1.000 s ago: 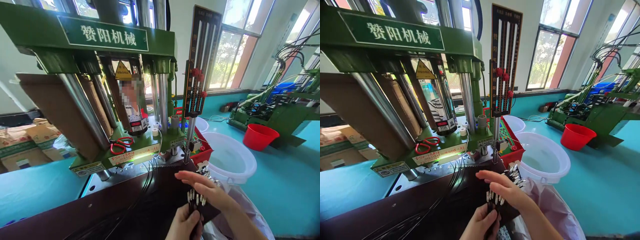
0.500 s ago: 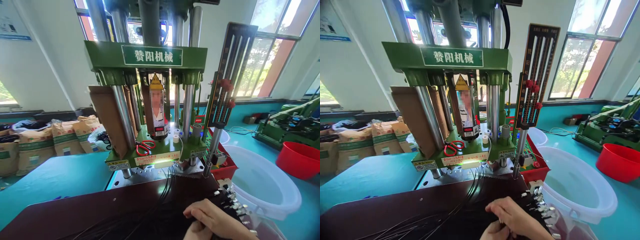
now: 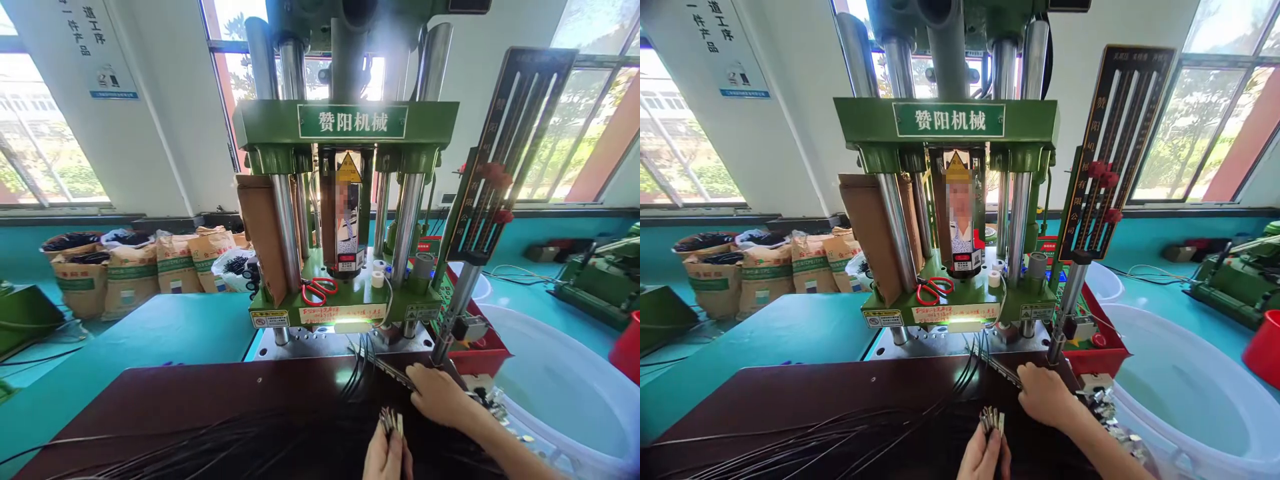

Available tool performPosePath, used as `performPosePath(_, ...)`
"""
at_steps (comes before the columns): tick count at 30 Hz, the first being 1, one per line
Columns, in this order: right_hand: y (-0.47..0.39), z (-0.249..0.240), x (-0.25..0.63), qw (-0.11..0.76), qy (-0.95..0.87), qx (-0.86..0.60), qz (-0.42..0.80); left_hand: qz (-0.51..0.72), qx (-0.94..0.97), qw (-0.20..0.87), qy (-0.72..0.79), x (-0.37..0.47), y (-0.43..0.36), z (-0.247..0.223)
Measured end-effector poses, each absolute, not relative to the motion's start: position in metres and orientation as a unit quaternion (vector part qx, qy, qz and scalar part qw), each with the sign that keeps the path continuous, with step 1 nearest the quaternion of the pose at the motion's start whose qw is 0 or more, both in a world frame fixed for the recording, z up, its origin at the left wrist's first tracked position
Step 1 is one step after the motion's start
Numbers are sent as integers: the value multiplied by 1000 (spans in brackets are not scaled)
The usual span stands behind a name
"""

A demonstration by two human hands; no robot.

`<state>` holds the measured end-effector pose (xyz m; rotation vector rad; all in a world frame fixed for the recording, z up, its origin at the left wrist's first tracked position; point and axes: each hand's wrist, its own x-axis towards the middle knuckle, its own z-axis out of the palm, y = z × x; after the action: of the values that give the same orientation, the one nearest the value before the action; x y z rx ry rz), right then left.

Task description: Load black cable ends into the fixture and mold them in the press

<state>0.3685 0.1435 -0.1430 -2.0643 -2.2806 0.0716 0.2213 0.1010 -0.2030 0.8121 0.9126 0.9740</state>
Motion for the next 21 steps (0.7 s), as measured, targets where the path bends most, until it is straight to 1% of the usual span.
performPosePath(2, 121, -138, 378, 64, -732, -671, 99, 433, 403, 705, 391, 218, 101, -201)
performPosePath(3, 109, -139, 382, 104, -717, -673, 147, 431, 423, 702, 378, 217, 101, -200)
performPosePath(5, 82, -145, 388, 224, -659, -670, 259, 421, 448, 702, 359, 216, 100, -197)
performPosePath(7, 58, -158, 385, 351, -562, -648, 377, 392, 452, 720, 353, 217, 98, -193)
performPosePath(10, 34, -178, 366, 487, -375, -594, 519, 325, 429, 759, 366, 222, 92, -183)
performPosePath(12, 28, -184, 350, 560, -279, -564, 539, 289, 426, 769, 380, 224, 89, -177)
performPosePath(14, 29, -186, 339, 614, -234, -542, 524, 260, 441, 771, 378, 226, 86, -173)
performPosePath(17, 34, -185, 334, 638, -233, -522, 515, 224, 462, 780, 358, 226, 84, -170)
performPosePath(21, 33, -189, 337, 642, -247, -507, 519, 210, 459, 791, 346, 227, 83, -170)
